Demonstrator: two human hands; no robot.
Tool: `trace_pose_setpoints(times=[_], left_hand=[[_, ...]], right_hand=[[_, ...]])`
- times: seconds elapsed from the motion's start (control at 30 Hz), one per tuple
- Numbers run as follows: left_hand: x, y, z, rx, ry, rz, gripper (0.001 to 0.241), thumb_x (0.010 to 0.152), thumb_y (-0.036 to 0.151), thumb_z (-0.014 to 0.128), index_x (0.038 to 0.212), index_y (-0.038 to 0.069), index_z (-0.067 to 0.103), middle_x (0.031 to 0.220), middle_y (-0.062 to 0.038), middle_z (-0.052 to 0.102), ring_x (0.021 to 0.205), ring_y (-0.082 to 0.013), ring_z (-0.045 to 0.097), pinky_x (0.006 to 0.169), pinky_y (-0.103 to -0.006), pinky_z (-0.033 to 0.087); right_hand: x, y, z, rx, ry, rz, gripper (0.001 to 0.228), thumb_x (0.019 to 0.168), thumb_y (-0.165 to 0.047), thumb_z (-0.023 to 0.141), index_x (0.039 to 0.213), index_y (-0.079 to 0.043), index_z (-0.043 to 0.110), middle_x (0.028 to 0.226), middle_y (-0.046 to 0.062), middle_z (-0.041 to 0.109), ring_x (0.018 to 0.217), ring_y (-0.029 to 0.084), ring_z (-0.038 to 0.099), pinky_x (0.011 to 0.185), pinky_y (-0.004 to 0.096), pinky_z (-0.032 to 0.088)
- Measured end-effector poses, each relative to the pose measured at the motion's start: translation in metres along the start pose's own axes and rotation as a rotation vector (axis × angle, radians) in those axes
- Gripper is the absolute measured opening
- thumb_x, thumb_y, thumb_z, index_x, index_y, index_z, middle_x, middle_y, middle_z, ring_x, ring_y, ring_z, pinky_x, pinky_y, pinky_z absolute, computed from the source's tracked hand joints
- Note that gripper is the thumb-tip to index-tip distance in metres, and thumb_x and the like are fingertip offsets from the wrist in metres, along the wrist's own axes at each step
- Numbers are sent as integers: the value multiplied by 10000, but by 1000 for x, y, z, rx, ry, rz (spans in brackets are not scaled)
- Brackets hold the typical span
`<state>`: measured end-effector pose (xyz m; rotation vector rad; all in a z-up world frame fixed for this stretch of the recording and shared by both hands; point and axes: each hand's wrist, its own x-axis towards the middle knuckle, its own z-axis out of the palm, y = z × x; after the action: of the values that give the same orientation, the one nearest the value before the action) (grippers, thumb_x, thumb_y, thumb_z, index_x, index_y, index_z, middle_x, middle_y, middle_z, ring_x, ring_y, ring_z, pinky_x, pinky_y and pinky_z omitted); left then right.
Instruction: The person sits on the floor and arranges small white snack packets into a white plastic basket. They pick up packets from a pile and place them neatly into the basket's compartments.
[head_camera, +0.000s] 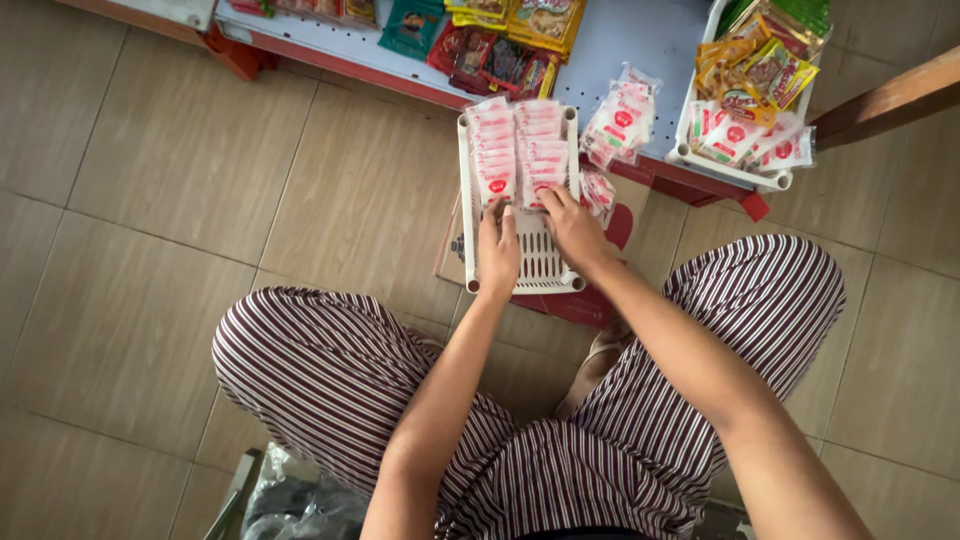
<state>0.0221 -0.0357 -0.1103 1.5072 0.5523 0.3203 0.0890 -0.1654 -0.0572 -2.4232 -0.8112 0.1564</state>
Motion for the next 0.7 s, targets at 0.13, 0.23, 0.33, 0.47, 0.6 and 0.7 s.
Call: trace_pose_setpoints(times=[0.13, 0.23, 0.33, 0.47, 0.6, 0.7], left_hand=[[0, 0, -1, 47, -1, 18, 398, 1068, 217, 502, 1369, -32, 576, 1322, -215, 655, 1230, -289, 624, 1061, -368, 460], [-2, -3, -1, 1, -47, 34, 389, 1077, 229, 499, 1357, -26, 590, 1297, -194, 665, 1205, -259, 627, 1047, -352, 466], [-3, -4, 1, -53, -130, -119, 399, 1082, 261, 498, 1371, 7, 602, 1204, -176, 679, 1099, -224, 617, 981, -338, 485], [-7, -3, 2, -109, -181, -73, 406, 1081, 275, 494, 1383, 23, 594, 1209, -123, 676, 1080, -175, 611, 987, -314, 480], [-6, -3, 3, -78, -159, -43, 396, 1095, 276, 486, 1369, 12, 596, 1215, -130, 686, 1114, -177, 621, 1004, -317, 478], [-6, -5, 4, -60, -156, -37, 397, 1096, 281, 488, 1364, 9, 600, 1220, -146, 692, 1128, -191, 631, 1010, -323, 483]], right_hand=[[2, -1, 3, -23, 42, 9, 380, 927, -23, 619, 1302, -62, 572, 1312, 177, 596, 1028, 437, 662, 815, 504, 559], [1, 1, 6, -50, 70, -22, 420, 894, -15, 610, 1310, -59, 569, 1330, 188, 580, 1031, 439, 663, 807, 503, 563], [2, 1, 6, -47, 44, 19, 387, 916, -23, 602, 1300, -59, 567, 1347, 184, 577, 1025, 431, 669, 802, 508, 560], [-1, -3, 4, -20, -1, 71, 341, 947, -111, 637, 1271, -41, 558, 1355, 216, 553, 979, 446, 663, 782, 513, 550], [-5, -3, -1, 73, 16, 49, 379, 929, -107, 661, 1288, -32, 564, 1304, 213, 572, 990, 439, 663, 811, 500, 548], [-7, -2, -6, 145, 36, -2, 386, 910, -91, 672, 1278, -24, 576, 1280, 213, 582, 976, 416, 674, 838, 482, 552]])
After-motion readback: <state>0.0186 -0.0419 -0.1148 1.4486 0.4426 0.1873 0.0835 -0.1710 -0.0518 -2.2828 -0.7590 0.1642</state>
